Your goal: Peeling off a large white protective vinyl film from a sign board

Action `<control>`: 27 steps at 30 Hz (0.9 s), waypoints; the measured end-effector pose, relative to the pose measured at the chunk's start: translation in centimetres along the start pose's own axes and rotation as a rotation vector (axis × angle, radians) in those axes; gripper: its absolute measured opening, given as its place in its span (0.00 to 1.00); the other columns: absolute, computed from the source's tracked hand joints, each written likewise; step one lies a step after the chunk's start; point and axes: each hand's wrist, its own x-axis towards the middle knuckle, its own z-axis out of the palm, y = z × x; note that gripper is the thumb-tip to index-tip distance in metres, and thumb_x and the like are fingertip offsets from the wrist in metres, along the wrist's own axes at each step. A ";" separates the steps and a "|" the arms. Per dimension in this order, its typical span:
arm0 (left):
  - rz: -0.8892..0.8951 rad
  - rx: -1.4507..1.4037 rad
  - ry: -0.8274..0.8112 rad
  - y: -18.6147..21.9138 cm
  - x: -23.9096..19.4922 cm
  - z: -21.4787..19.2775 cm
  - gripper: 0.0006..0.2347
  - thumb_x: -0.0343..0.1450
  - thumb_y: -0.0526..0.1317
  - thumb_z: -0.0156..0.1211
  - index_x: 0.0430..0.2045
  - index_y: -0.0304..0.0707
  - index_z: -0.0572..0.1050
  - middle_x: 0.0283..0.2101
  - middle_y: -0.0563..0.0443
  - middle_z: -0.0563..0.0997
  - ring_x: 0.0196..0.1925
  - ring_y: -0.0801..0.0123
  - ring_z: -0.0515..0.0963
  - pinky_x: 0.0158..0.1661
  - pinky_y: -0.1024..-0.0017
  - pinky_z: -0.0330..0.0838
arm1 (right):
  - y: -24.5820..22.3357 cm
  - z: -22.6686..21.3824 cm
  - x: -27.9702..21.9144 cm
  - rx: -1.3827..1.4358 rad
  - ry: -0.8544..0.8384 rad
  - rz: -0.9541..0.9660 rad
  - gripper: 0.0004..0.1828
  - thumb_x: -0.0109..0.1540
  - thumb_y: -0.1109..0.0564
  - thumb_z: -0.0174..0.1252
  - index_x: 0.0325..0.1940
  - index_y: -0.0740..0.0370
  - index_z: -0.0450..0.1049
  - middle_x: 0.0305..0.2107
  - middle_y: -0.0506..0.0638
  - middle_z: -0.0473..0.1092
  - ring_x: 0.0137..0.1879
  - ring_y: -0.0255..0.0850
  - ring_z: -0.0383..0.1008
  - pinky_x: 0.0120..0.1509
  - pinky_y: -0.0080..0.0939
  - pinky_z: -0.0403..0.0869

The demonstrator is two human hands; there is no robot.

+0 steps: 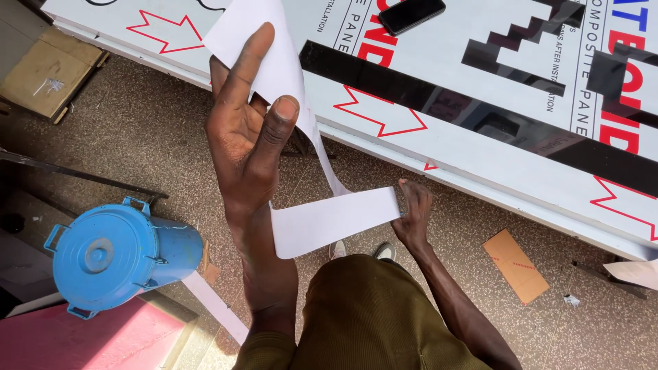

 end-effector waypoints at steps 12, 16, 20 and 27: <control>0.054 0.112 0.050 -0.2 0.2 -0.7 0.30 0.83 0.52 0.64 0.77 0.28 0.70 0.82 0.40 0.61 0.88 0.60 0.65 0.85 0.61 0.71 | -0.5 -2.4 3.7 0.226 0.131 0.052 0.22 0.68 0.54 0.72 0.65 0.62 0.81 0.51 0.59 0.83 0.55 0.53 0.84 0.58 0.56 0.80; 0.100 0.130 0.058 -0.3 1.2 -1.2 0.30 0.84 0.55 0.65 0.76 0.31 0.71 0.81 0.39 0.65 0.88 0.58 0.67 0.84 0.59 0.76 | -6.6 -10.8 12.8 0.319 0.234 0.039 0.23 0.70 0.60 0.70 0.70 0.63 0.77 0.58 0.62 0.80 0.63 0.53 0.84 0.62 0.52 0.86; 0.251 0.189 0.100 0.4 2.5 -2.1 0.28 0.85 0.53 0.63 0.75 0.30 0.73 0.78 0.43 0.72 0.87 0.59 0.69 0.88 0.60 0.65 | -7.7 -18.2 17.6 0.365 0.400 -0.077 0.38 0.71 0.61 0.67 0.85 0.61 0.63 0.64 0.71 0.74 0.71 0.62 0.78 0.76 0.62 0.78; 0.459 -0.065 0.131 0.2 4.8 -1.9 0.20 0.89 0.42 0.57 0.77 0.32 0.75 0.78 0.35 0.78 0.85 0.45 0.77 0.90 0.48 0.70 | -3.1 -23.8 19.4 0.089 0.605 -0.303 0.29 0.73 0.80 0.63 0.77 0.68 0.68 0.55 0.79 0.74 0.63 0.68 0.75 0.45 0.54 0.75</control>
